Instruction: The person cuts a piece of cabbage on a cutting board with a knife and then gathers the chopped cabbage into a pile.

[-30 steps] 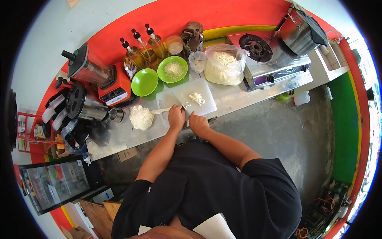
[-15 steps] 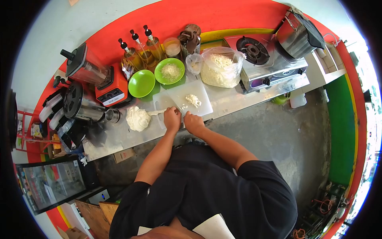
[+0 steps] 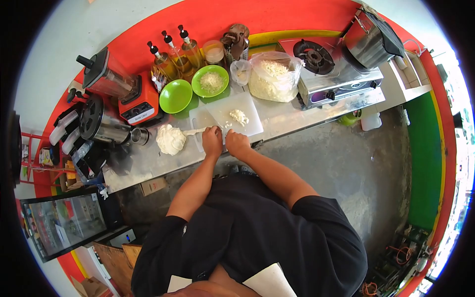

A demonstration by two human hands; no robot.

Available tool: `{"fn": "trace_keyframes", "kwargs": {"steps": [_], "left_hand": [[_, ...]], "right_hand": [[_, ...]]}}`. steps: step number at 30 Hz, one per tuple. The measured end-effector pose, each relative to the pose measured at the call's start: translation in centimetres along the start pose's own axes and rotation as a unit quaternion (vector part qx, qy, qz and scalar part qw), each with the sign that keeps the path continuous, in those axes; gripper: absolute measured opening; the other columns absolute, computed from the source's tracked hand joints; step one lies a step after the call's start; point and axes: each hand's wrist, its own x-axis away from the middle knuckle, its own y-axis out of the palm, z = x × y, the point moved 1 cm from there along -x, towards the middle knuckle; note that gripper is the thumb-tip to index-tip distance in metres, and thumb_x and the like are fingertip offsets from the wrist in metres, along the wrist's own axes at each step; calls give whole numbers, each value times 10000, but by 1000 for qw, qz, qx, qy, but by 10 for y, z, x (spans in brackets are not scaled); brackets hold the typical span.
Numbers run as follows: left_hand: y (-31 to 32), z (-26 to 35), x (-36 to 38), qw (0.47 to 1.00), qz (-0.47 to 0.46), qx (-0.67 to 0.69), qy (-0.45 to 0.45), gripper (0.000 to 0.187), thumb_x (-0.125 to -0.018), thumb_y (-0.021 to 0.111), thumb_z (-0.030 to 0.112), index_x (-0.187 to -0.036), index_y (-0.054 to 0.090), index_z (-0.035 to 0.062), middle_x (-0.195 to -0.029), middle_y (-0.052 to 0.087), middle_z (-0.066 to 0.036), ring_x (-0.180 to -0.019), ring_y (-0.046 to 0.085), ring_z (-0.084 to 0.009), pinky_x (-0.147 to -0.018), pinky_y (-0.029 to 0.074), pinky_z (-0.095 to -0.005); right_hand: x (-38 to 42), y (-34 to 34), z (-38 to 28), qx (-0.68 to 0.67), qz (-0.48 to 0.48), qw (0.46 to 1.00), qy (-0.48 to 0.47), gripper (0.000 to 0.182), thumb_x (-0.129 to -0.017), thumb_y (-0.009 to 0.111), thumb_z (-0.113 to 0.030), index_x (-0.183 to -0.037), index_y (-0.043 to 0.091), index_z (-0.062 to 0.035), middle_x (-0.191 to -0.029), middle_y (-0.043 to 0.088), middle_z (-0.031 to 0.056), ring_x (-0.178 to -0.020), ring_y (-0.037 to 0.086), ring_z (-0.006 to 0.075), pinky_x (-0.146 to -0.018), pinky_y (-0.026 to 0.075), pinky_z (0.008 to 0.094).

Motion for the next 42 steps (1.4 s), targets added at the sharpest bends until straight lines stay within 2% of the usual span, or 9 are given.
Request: {"fn": "trace_keyframes", "kwargs": {"steps": [2, 8, 12, 26, 30, 32, 33, 35, 42], "left_hand": [[-1, -1, 1, 1000, 2, -7, 6, 101, -888, 654, 138, -940, 713, 76, -942, 642, -113, -954, 600, -355, -815, 502, -455], [-6, 8, 4, 999, 11, -36, 3, 126, -884, 651, 143, -954, 739, 87, -971, 652, -89, -989, 606, -337, -830, 519, -444], [-8, 10, 5, 999, 8, -45, 15, 132, -881, 648, 150, -952, 740, 88, -976, 657, -78, -996, 608, -331, -827, 523, -440], [-11, 9, 0, 998, -21, -52, -21, 117, -870, 643, 152, -925, 729, 97, -1005, 681, -78, -982, 632, -327, -812, 541, -444], [-10, 6, 1, 999, -12, -51, -4, 120, -874, 632, 157, -904, 726, 89, -995, 678, -84, -985, 634, -329, -811, 544, -450], [-12, 6, -1, 996, -44, -74, 19, 125, -873, 630, 158, -893, 729, 83, -987, 675, -89, -990, 637, -325, -816, 549, -451], [-11, 5, -1, 996, -44, -74, 21, 125, -873, 630, 158, -893, 729, 83, -987, 675, -89, -990, 637, -325, -816, 549, -451], [-9, 3, 0, 993, -67, -98, 17, 141, -872, 626, 158, -903, 739, 81, -984, 671, -98, -993, 641, -324, -822, 550, -454], [-10, -1, 0, 998, -38, -56, 7, 143, -860, 637, 133, -931, 750, 82, -996, 673, -104, -992, 643, -331, -829, 546, -459]], "right_hand": [[7, 1, -2, -18, -1, 1000, 14, 297, -1048, 495, -301, -1034, 533, -7, -905, 736, 218, -884, 736, 375, -792, 578, 469], [1, 17, 9, -18, -10, 1000, -3, 281, -1044, 505, -287, -1028, 526, -7, -934, 732, 227, -888, 740, 374, -769, 586, 471], [1, 3, 2, 11, -15, 1000, -10, 281, -1041, 508, -286, -1043, 515, -5, -943, 732, 228, -887, 740, 382, -763, 589, 468], [9, 5, -1, -13, -48, 999, -2, 244, -1022, 520, -223, -1056, 514, 18, -949, 730, 240, -939, 735, 380, -819, 583, 457], [6, 5, 3, -24, -57, 998, 7, 241, -1018, 523, -221, -1048, 521, 18, -951, 731, 237, -938, 734, 381, -824, 581, 462], [-3, 5, 2, 8, -36, 999, -37, 215, -918, 611, -109, -1054, 524, 33, -953, 732, 239, -916, 752, 354, -772, 606, 423], [-3, 5, 1, 8, -35, 999, -35, 215, -918, 611, -109, -1054, 524, 33, -953, 732, 239, -916, 752, 354, -772, 606, 423], [-2, 6, 0, 14, -51, 998, -24, 280, -1029, 519, -260, -1064, 513, 18, -948, 731, 244, -919, 736, 387, -801, 586, 465], [1, 9, 1, -31, -56, 998, -9, 300, -1045, 497, -280, -1075, 515, 18, -979, 725, 258, -957, 728, 392, -824, 579, 473]]}}
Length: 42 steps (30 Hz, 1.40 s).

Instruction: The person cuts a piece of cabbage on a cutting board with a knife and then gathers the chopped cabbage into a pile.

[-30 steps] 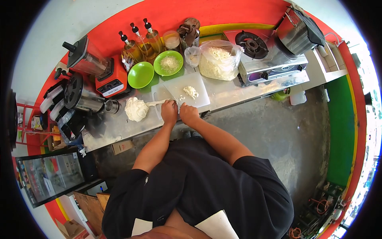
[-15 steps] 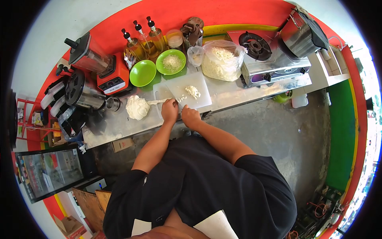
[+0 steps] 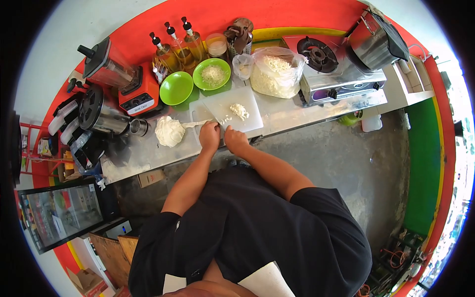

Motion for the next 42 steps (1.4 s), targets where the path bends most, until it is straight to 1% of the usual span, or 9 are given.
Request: {"fn": "trace_keyframes", "kwargs": {"steps": [6, 8, 12, 18, 20, 24, 30, 32, 42], "left_hand": [[1, -4, -3, 1000, -8, 20, -10, 133, -860, 643, 125, -917, 747, 65, -958, 675, -135, -958, 644, -360, -818, 533, -471], [4, -7, -2, 999, 24, 43, 2, 131, -862, 637, 123, -902, 742, 55, -939, 674, -161, -933, 642, -378, -813, 526, -481], [-2, -1, -1, 999, 4, 42, -9, 133, -854, 631, 109, -886, 741, 41, -922, 675, -183, -916, 642, -391, -812, 522, -485], [0, -2, -3, 999, 5, 45, 15, 128, -836, 616, 72, -846, 728, 12, -876, 670, -207, -886, 640, -408, -809, 518, -488], [1, -3, -2, 996, 44, 59, 51, 114, -833, 624, 75, -812, 696, -11, -821, 645, -220, -822, 636, -419, -755, 508, -499], [-2, 2, 2, 996, 62, 59, 26, 110, -830, 628, 69, -807, 691, -18, -819, 642, -226, -819, 634, -422, -754, 504, -502], [0, -5, -2, 996, 52, 59, 35, 106, -842, 633, 65, -795, 677, -19, -796, 626, -224, -799, 620, -422, -733, 486, -503], [-2, -4, -1, 998, 19, 52, 17, 98, -856, 619, 54, -863, 699, -2, -896, 655, -196, -889, 620, -412, -807, 496, -499], [-4, -6, 2, 995, 44, 84, 5, 111, -863, 606, 52, -861, 693, -16, -876, 648, -215, -860, 622, -428, -789, 500, -507]], "right_hand": [[-1, 0, -6, 26, 12, 1000, -12, 287, -1049, 495, -269, -1078, 502, 17, -974, 730, 249, -936, 732, 392, -807, 581, 478], [9, 1, -6, 23, -16, 1000, 10, 275, -1047, 499, -255, -1086, 501, 17, -979, 729, 246, -948, 733, 386, -812, 583, 469], [3, -4, -4, 14, -15, 1000, 6, 242, -1020, 535, -215, -1083, 504, 17, -988, 729, 243, -960, 734, 381, -821, 587, 458], [7, -10, -16, 52, -14, 999, -5, 196, -973, 564, -151, -1069, 502, 8, -981, 736, 232, -964, 739, 367, -817, 592, 449], [13, -7, -12, 33, -6, 999, 6, 193, -987, 545, -164, -1068, 507, 7, -986, 733, 237, -963, 739, 366, -816, 591, 450], [8, -5, -8, -2, 0, 1000, 11, 198, -997, 533, -172, -1069, 509, 10, -979, 731, 243, -947, 740, 370, -810, 591, 456], [9, 0, -13, 27, 0, 1000, 0, 192, -1002, 522, -169, -1067, 504, 11, -956, 731, 250, -921, 744, 375, -791, 594, 458], [13, 2, -11, 32, -6, 999, -4, 196, -982, 548, -149, -1076, 505, 17, -964, 731, 252, -929, 743, 379, -796, 595, 452], [12, -4, -25, 36, 7, 999, 4, 178, -941, 564, -93, -1067, 505, 17, -931, 736, 245, -905, 750, 369, -774, 602, 434]]}}
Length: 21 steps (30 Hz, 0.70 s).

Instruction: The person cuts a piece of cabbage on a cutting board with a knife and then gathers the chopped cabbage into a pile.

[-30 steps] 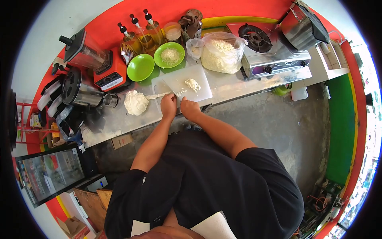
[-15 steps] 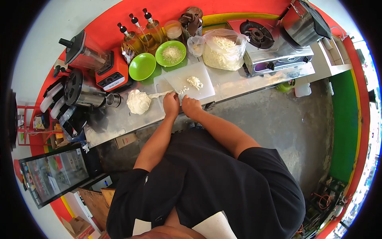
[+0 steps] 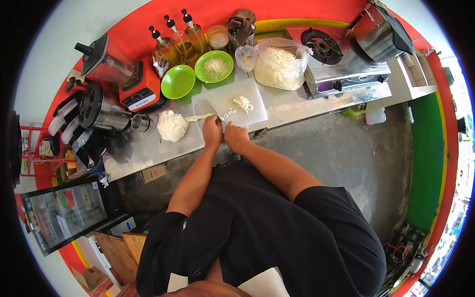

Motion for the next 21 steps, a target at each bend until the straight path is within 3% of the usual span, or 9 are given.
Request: {"fn": "trace_keyframes", "kwargs": {"steps": [6, 11, 14, 21], "left_hand": [[1, 3, 3, 1000, 2, 5, -3, 89, -821, 615, 39, -808, 686, -13, -851, 644, -207, -838, 633, -415, -761, 500, -501], [6, -3, 7, 999, 25, 8, 43, 91, -816, 620, 43, -810, 689, -16, -865, 648, -208, -842, 635, -407, -757, 503, -492], [1, 1, 6, 1000, 6, 4, 28, 88, -821, 627, 45, -812, 685, -20, -866, 651, -207, -841, 634, -412, -750, 501, -491], [4, -1, 7, 999, 32, -2, 18, 59, -828, 644, 34, -833, 683, -10, -857, 647, -202, -829, 630, -419, -735, 496, -494]], "right_hand": [[-5, 4, 8, 19, 13, 1000, -15, 188, -936, 584, -108, -1054, 510, 18, -905, 741, 222, -846, 757, 356, -743, 607, 421], [-6, -10, 3, 49, -26, 998, -21, 170, -943, 571, -97, -1057, 508, 13, -943, 740, 230, -916, 751, 349, -776, 601, 415], [-2, 2, 0, -3, -14, 999, 30, 168, -955, 563, -110, -1071, 511, 0, -966, 740, 225, -948, 745, 346, -800, 596, 419], [-3, 9, 11, 14, -15, 1000, -2, 151, -987, 495, -119, -1088, 512, -9, -981, 736, 236, -948, 741, 361, -821, 587, 456]]}}
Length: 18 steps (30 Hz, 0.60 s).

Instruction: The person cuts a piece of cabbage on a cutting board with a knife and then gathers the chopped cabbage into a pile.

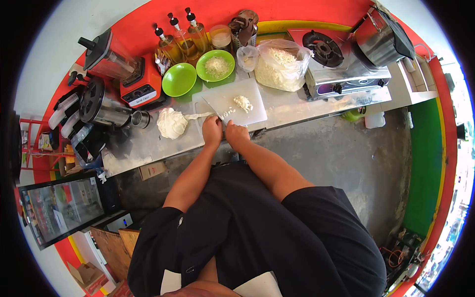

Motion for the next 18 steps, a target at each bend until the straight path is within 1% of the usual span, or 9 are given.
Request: {"fn": "trace_keyframes", "kwargs": {"steps": [3, 5, 8, 12, 15, 18], "left_hand": [[2, 0, -3, 1000, -1, -3, 2, 56, -836, 650, 32, -848, 693, -2, -867, 653, -201, -830, 640, -411, -739, 506, -484], [4, 0, -3, 1000, -13, 6, -12, 59, -846, 655, 34, -858, 704, 5, -869, 661, -197, -837, 653, -396, -748, 518, -470], [8, 3, -7, 999, -31, 8, -19, 62, -852, 661, 45, -864, 713, 14, -866, 669, -191, -845, 660, -386, -757, 527, -460], [21, 5, -18, 999, -36, 4, -18, 62, -849, 663, 49, -863, 717, 23, -865, 674, -191, -847, 659, -387, -760, 527, -464], [28, 9, -28, 998, -57, -2, -11, 64, -847, 673, 70, -852, 722, 28, -872, 677, -192, -853, 661, -388, -769, 529, -467], [27, 17, -32, 999, -49, 0, -11, 69, -839, 679, 81, -840, 723, 28, -875, 678, -191, -868, 662, -392, -783, 531, -470]], "right_hand": [[-1, 0, 7, -11, 15, 1000, 8, 162, -991, 491, -131, -1093, 511, -7, -981, 736, 241, -947, 739, 370, -817, 586, 466], [5, 1, 14, -36, 10, 998, 55, 184, -1007, 485, -161, -1098, 512, -3, -988, 733, 249, -953, 734, 380, -824, 583, 473], [3, -2, 23, -45, 13, 996, 72, 216, -1023, 476, -196, -1092, 523, 3, -1000, 730, 254, -962, 727, 394, -844, 573, 485], [-1, -17, 33, -43, 17, 996, 70, 247, -1032, 470, -230, -1084, 536, 3, -1007, 730, 250, -969, 721, 402, -864, 563, 494], [-2, -28, 41, -28, -2, 998, 55, 277, -1040, 470, -255, -1092, 543, 7, -1041, 725, 253, -1003, 711, 404, -889, 551, 499], [-1, -37, 42, -57, -15, 996, 65, 304, -1051, 468, -281, -1108, 542, 9, -1075, 714, 262, -1050, 692, 412, -915, 535, 508]]}}
